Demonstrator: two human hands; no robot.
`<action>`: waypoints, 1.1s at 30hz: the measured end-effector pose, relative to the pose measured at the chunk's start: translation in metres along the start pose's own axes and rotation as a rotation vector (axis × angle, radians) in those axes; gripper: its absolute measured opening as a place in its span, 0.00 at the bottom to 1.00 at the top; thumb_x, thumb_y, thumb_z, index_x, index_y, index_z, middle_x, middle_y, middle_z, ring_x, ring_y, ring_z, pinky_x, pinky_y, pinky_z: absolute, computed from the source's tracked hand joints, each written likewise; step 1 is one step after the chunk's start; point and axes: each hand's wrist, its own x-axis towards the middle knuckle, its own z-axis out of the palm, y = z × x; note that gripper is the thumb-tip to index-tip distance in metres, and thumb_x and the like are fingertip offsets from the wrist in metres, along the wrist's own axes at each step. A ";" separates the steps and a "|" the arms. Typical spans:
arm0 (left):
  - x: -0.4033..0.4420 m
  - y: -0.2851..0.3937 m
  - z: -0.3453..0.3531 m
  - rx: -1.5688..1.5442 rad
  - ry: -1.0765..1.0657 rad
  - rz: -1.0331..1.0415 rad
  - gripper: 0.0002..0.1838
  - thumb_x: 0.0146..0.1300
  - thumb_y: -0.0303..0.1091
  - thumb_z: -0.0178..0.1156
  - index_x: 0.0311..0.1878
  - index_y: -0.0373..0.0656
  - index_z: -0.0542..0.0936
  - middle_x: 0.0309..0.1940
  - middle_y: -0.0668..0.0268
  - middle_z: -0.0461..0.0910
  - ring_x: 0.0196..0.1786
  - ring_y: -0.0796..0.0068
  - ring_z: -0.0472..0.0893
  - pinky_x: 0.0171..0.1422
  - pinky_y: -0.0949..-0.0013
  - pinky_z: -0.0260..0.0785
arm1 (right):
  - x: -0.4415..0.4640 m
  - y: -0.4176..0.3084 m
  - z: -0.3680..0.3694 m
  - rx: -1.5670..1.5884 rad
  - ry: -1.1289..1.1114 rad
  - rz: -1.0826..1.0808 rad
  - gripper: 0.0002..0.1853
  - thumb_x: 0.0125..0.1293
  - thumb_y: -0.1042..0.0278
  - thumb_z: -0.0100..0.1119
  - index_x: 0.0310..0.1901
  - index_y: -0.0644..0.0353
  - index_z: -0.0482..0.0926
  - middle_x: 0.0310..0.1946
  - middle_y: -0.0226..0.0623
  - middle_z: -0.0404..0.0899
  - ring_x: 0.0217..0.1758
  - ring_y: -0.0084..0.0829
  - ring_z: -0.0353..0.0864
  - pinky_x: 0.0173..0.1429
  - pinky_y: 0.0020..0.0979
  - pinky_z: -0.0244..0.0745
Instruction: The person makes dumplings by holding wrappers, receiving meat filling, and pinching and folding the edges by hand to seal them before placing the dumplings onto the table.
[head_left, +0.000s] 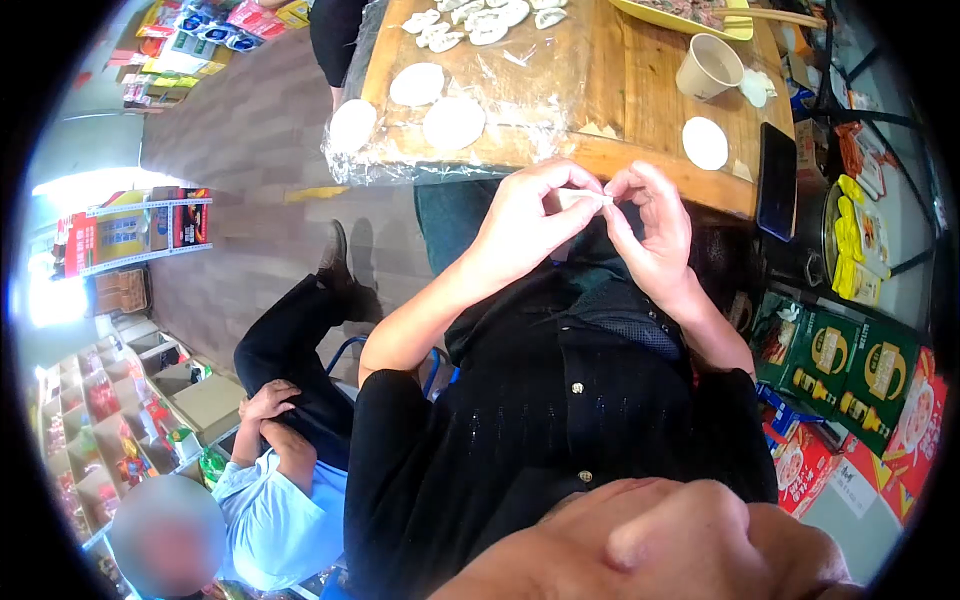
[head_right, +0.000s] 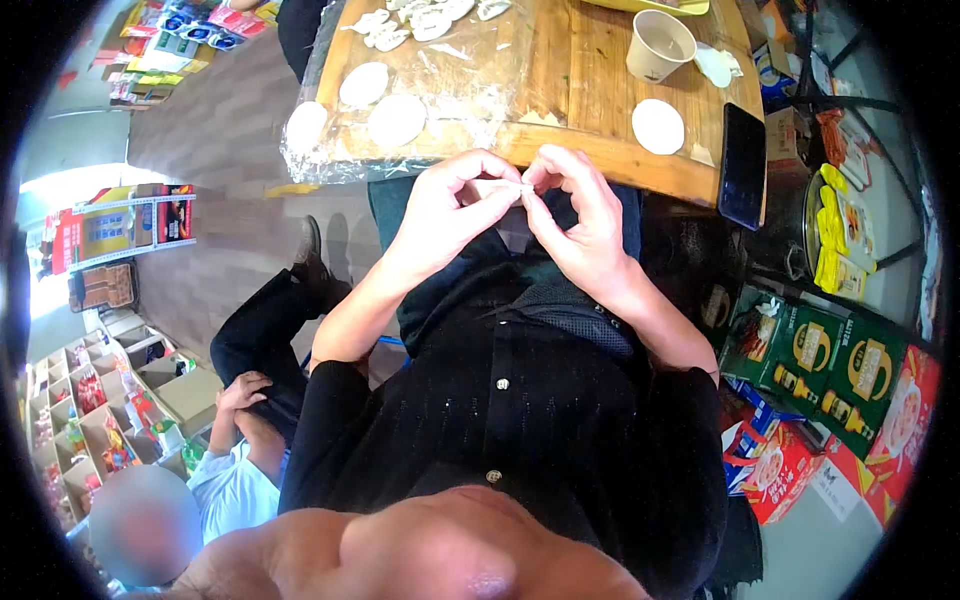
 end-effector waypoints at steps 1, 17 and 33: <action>0.000 -0.002 0.002 -0.055 0.030 0.018 0.08 0.67 0.29 0.61 0.47 0.37 0.78 0.37 0.72 0.80 0.38 0.89 0.75 0.43 0.80 0.69 | -0.002 0.002 0.001 0.028 -0.001 0.006 0.27 0.58 0.87 0.62 0.60 0.66 0.68 0.40 0.38 0.76 0.41 0.26 0.78 0.48 0.27 0.75; 0.006 -0.010 0.006 -0.063 0.160 0.087 0.06 0.62 0.27 0.64 0.40 0.36 0.81 0.34 0.67 0.79 0.36 0.82 0.78 0.42 0.77 0.71 | -0.002 0.002 0.003 0.131 -0.042 0.076 0.25 0.61 0.85 0.62 0.58 0.64 0.65 0.39 0.35 0.74 0.40 0.22 0.75 0.45 0.25 0.74; 0.006 -0.026 0.002 -0.332 0.070 0.011 0.08 0.65 0.26 0.63 0.45 0.37 0.77 0.39 0.69 0.79 0.40 0.83 0.79 0.46 0.78 0.71 | -0.004 0.003 -0.003 0.020 -0.052 0.018 0.25 0.58 0.86 0.62 0.56 0.64 0.66 0.36 0.34 0.75 0.35 0.21 0.76 0.41 0.25 0.75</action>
